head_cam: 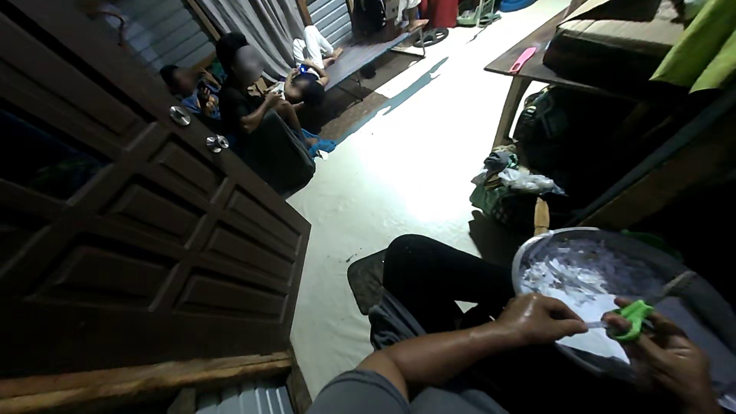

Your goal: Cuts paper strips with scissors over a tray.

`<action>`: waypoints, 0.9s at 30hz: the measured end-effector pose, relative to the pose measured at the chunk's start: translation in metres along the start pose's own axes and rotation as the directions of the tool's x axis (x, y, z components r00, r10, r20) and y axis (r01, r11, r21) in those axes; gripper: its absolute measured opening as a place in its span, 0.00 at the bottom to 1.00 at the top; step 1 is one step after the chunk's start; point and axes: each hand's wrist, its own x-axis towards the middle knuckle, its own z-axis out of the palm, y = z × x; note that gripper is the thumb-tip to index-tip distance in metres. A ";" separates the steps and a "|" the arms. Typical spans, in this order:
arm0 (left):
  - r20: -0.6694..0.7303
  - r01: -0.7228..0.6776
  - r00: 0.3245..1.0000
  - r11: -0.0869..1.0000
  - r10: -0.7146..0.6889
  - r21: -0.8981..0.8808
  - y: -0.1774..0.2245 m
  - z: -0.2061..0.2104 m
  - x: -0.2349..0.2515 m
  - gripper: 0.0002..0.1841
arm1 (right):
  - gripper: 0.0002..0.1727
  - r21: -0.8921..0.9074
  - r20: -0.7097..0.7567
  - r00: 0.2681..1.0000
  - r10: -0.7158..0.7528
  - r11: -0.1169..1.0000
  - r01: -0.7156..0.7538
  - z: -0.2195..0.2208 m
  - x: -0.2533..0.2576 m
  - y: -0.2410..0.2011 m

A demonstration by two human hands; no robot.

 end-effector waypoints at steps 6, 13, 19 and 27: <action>0.008 0.006 1.000 0.999 -0.006 -0.053 0.001 0.000 -0.001 0.13 | 0.21 -0.041 -0.002 1.000 0.009 0.999 -0.009 -0.003 0.001 0.001; 0.008 0.024 1.000 0.999 -0.024 -0.042 0.001 -0.002 -0.001 0.14 | 0.21 -0.035 0.009 1.000 -0.014 0.999 0.015 -0.007 0.003 0.005; 0.009 0.038 0.999 0.997 -0.037 -0.061 0.001 -0.002 -0.001 0.14 | 0.21 -0.054 -0.011 1.000 -0.013 0.998 0.013 -0.003 0.003 0.002; 0.045 0.036 0.998 0.999 -0.037 0.033 -0.002 -0.012 -0.006 0.14 | 0.21 -0.074 -0.039 0.999 -0.018 0.997 0.016 -0.006 0.004 0.002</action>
